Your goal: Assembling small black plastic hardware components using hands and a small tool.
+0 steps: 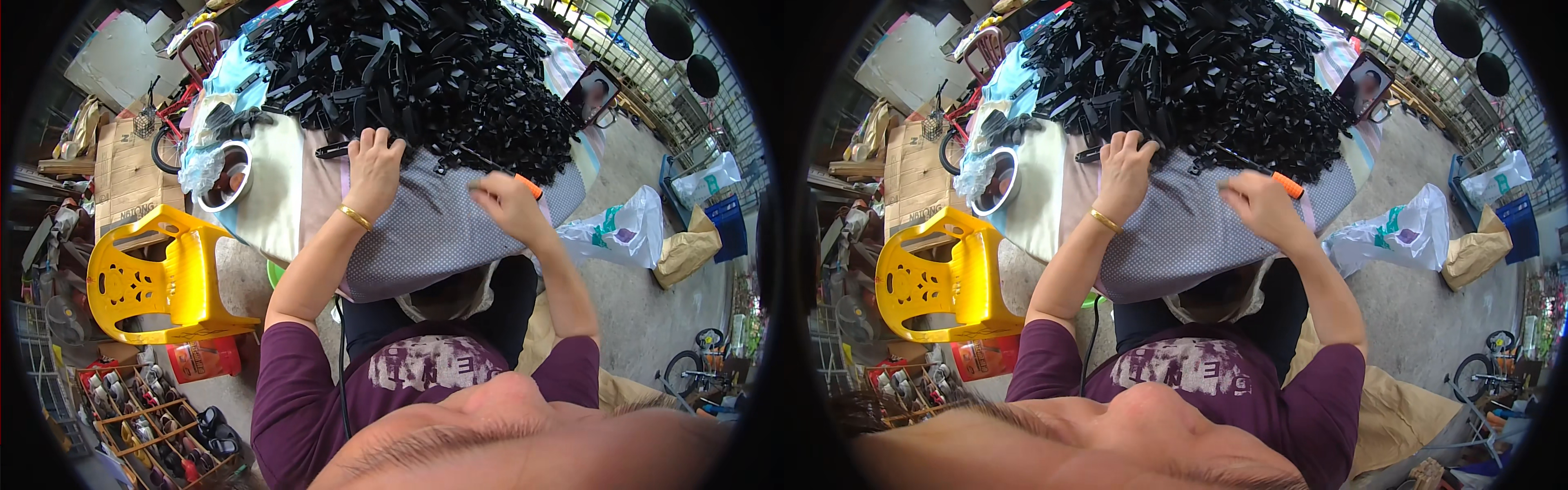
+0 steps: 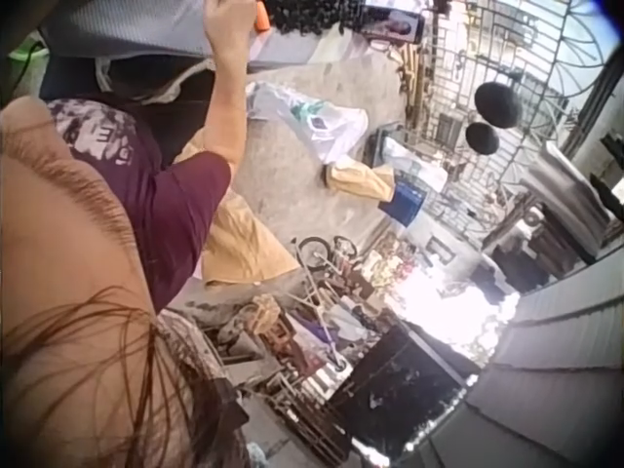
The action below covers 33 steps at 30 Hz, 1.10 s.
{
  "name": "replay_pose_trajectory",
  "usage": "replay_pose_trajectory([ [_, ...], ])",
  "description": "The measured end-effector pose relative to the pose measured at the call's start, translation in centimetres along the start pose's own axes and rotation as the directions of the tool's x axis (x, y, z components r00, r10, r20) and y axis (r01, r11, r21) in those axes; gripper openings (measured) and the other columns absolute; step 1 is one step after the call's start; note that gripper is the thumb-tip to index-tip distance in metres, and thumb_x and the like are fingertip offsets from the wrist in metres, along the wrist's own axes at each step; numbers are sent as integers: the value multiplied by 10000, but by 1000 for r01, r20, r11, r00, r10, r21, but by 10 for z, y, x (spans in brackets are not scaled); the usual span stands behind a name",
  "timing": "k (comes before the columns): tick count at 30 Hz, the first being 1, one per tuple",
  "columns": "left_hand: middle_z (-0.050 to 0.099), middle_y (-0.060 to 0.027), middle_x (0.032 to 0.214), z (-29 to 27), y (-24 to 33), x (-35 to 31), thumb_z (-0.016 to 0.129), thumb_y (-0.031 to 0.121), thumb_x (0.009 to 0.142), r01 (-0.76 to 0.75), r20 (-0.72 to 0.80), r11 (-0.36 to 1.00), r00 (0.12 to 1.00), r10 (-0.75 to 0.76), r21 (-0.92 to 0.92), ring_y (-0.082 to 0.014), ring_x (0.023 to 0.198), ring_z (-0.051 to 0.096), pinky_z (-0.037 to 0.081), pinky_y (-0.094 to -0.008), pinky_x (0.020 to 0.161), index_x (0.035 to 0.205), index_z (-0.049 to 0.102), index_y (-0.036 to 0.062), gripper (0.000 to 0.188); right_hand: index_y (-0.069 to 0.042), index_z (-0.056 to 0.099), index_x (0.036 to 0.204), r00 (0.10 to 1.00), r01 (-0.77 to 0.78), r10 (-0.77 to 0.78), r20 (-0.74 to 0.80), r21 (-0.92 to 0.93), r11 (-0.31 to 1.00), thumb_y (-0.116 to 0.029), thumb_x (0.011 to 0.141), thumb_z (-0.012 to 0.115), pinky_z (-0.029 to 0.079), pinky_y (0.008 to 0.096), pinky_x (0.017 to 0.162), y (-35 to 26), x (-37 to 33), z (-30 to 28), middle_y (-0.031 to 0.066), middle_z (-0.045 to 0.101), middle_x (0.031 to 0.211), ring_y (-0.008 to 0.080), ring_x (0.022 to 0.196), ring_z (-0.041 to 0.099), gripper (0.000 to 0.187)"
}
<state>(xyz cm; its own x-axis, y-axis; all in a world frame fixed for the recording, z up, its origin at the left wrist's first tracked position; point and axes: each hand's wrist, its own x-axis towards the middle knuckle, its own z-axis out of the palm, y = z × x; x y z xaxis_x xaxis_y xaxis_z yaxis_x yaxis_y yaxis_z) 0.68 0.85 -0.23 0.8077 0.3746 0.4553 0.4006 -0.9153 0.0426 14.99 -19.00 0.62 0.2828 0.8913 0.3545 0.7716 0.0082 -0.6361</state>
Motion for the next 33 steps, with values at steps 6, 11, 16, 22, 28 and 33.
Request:
replay_pose_trajectory([
  [6, 592, -84, 986, -3, -3, 3, 634, 49, 717, -103, -295, 939, 956, 2, -329, -251, 1014, 543, 395, -364, 884, 975, 619, 62, 259, -79, 655, 997, 991, 131, -132, 36, -539, 832, -129, 829, 580, 485, 319, 644, 4, 44, 41, 65, 530, 830, 203, 768, 546, 190],
  [11, 621, -82, 985, -11, -1, 5, 642, 65, 807, 196, 121, 436, 973, -195, -879, -185, 876, 617, 491, -291, 807, 1071, 573, 20, 277, -90, 614, 1037, 985, 112, -20, 172, -548, 829, -111, 801, 580, 485, 332, 704, 0, 53, 41, 73, 521, 879, 223, 839, 542, 240],
  [16, 616, -63, 926, -8, -5, 4, 574, 104, 884, 328, 353, -211, 931, -92, -921, -159, 824, 625, 519, -295, 775, 1142, 518, -11, 288, -28, 628, 921, 980, 29, 70, 187, -480, 877, -55, 760, 575, 482, 367, 734, -9, 52, 35, 107, 564, 857, 269, 866, 566, 171],
  [22, 594, -105, 972, -15, -6, 3, 423, 199, 958, 504, 528, -570, 838, 140, -649, -184, 815, 608, 524, -340, 796, 1257, 434, -3, 361, 25, 614, 960, 986, -163, 169, 8, 324, 932, -48, 788, 610, 504, 284, 690, -13, 46, 12, 102, 631, 839, 166, 743, 608, 187],
  [28, 545, -166, 1082, -1, -15, 1, 381, 163, 961, 455, 393, -752, 876, 282, -476, -240, 910, 610, 523, -375, 834, 1311, 353, 18, 380, 33, 617, 966, 944, -277, 316, 90, 734, 619, 16, 814, 607, 493, 211, 704, -30, 30, 22, 58, 643, 854, 104, 777, 604, 153],
  [33, 467, -157, 1186, -10, 4, 3, 469, 87, 918, 299, 437, -650, 897, -57, -698, -317, 1041, 574, 501, -379, 858, 1235, 384, 68, 328, 7, 564, 1022, 969, -221, 236, 78, 703, 676, -24, 855, 583, 526, 249, 707, -37, 18, 42, 87, 628, 932, 144, 817, 624, 170],
])
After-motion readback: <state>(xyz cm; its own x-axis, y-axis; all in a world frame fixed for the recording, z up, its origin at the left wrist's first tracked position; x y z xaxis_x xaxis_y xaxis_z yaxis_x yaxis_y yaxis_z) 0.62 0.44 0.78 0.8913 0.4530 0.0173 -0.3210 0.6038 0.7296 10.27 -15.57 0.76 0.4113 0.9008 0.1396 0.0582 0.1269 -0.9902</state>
